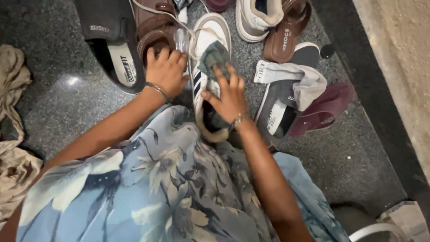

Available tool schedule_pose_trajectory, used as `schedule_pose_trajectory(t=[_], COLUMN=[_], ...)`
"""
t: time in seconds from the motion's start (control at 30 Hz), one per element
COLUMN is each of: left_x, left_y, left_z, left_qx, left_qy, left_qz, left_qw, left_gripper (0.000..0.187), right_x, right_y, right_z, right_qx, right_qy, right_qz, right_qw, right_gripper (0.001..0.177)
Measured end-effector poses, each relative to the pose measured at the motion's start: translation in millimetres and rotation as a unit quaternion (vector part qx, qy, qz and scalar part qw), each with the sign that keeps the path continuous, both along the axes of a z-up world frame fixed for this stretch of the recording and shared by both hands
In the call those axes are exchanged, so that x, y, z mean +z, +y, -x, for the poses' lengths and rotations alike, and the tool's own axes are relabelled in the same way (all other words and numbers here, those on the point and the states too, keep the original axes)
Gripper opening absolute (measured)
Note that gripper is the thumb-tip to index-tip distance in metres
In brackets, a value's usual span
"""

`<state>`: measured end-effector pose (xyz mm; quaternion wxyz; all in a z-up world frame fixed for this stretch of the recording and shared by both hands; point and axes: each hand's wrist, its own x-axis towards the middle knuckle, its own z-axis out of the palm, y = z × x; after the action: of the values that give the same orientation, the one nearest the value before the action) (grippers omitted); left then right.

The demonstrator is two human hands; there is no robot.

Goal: The person is cleaning a pair of white sneakers. They use a cloth to wipe the shoes and a spray bottle to apply a cleaning solution. The person also unties and reties the shoelaces.

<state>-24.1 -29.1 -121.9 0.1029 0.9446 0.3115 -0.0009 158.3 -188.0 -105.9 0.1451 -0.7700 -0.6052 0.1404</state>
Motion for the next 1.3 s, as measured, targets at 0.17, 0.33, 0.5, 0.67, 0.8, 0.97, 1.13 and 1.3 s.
schedule_pose_trajectory(t=[0.17, 0.33, 0.5, 0.67, 0.8, 0.97, 1.13, 1.3], left_x=[-29, -69, -111, -97, -21, 88, 139, 135], left_y=[9, 26, 33, 43, 48, 32, 16, -20], left_z=[-27, -32, -50, -78, -38, 33, 45, 14], left_qx=[0.030, 0.027, -0.019, -0.088, -0.024, 0.146, 0.197, -0.053], left_qy=[0.034, 0.043, 0.057, 0.147, 0.021, -0.220, -0.349, -0.329], left_qz=[-0.100, -0.077, -0.140, -0.154, 0.083, 0.293, 0.660, 0.586], left_qw=[0.994, 0.996, 0.988, 0.973, 0.996, 0.919, 0.636, 0.739], left_gripper=[0.077, 0.058, 0.057, 0.026, 0.049, 0.060, 0.048, 0.072], right_x=[-12, 20, 54, 79, 96, 88, 80, 116], right_y=[-57, -95, -93, -50, -37, -28, 12, 42], right_z=[-21, -58, -73, -42, -18, 3, 31, 3], right_qx=[-0.063, -0.085, -0.137, -0.068, -0.089, -0.108, -0.152, -0.242], right_qy=[0.092, 0.114, 0.081, -0.026, 0.188, 0.503, 0.817, 0.879], right_qz=[0.097, 0.305, 0.061, -0.029, -0.029, 0.034, 0.014, -0.109], right_qw=[0.989, 0.942, 0.985, 0.997, 0.978, 0.857, 0.556, 0.396], right_gripper=[0.053, 0.051, 0.059, 0.054, 0.034, 0.034, 0.054, 0.071])
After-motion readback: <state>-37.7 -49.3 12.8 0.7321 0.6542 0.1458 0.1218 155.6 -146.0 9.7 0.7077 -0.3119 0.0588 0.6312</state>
